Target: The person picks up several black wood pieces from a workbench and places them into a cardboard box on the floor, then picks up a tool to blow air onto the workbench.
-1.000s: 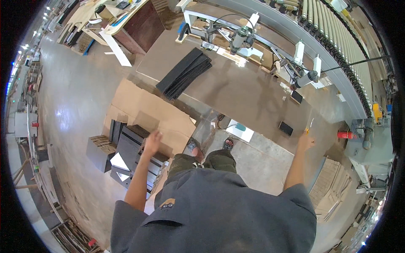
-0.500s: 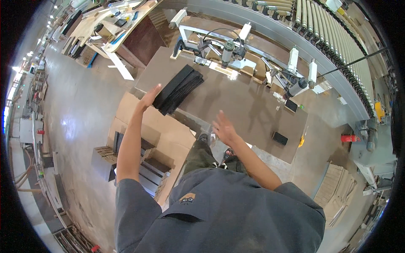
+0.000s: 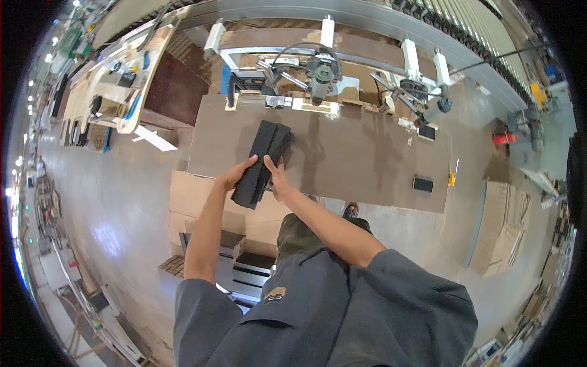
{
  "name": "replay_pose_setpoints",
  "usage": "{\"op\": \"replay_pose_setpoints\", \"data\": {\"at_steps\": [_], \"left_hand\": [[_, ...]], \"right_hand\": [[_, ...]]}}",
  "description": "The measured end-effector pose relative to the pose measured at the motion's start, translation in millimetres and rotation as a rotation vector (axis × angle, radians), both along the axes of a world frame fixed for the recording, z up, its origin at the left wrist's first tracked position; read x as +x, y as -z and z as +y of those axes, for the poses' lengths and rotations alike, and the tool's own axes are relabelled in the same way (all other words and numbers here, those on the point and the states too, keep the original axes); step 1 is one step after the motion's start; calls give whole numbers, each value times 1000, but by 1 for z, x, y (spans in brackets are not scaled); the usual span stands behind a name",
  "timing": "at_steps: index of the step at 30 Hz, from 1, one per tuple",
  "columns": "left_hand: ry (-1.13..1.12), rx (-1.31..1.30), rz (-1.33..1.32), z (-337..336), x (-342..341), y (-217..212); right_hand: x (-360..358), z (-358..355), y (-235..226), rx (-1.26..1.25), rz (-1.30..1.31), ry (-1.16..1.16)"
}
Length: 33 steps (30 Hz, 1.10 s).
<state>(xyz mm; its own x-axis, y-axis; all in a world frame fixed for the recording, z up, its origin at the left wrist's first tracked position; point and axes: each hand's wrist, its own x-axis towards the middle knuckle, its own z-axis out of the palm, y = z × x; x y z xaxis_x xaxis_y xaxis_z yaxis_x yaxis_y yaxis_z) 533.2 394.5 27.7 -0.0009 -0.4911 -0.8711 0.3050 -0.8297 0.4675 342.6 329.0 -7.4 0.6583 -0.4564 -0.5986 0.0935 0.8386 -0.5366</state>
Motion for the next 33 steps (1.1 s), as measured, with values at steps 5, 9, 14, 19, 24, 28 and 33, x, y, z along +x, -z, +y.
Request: {"op": "replay_pose_setpoints", "data": {"at_steps": [5, 9, 14, 19, 24, 28, 33], "left_hand": [[-75, -282, -3, -4, -55, 26], [-40, -304, 78, -41, -113, 45], [-44, -402, 57, -103, -201, 38], [89, -381, -48, -121, -236, 8], [380, -614, -1440, -120, -286, -49], [385, -551, -1525, -125, -289, -58], [218, -662, -1482, -153, -359, -106]], "right_hand": [[-9, 0, -9, -10, 133, 169], [-59, -31, -21, -159, 150, 271], [-138, -85, -12, -214, 188, 348], [-184, -109, -18, -7, 123, 269], [-244, -96, 7, -177, 427, 455], [-348, -90, 7, -317, 398, 173], [-494, -117, 24, -1092, 1044, 22]]}}
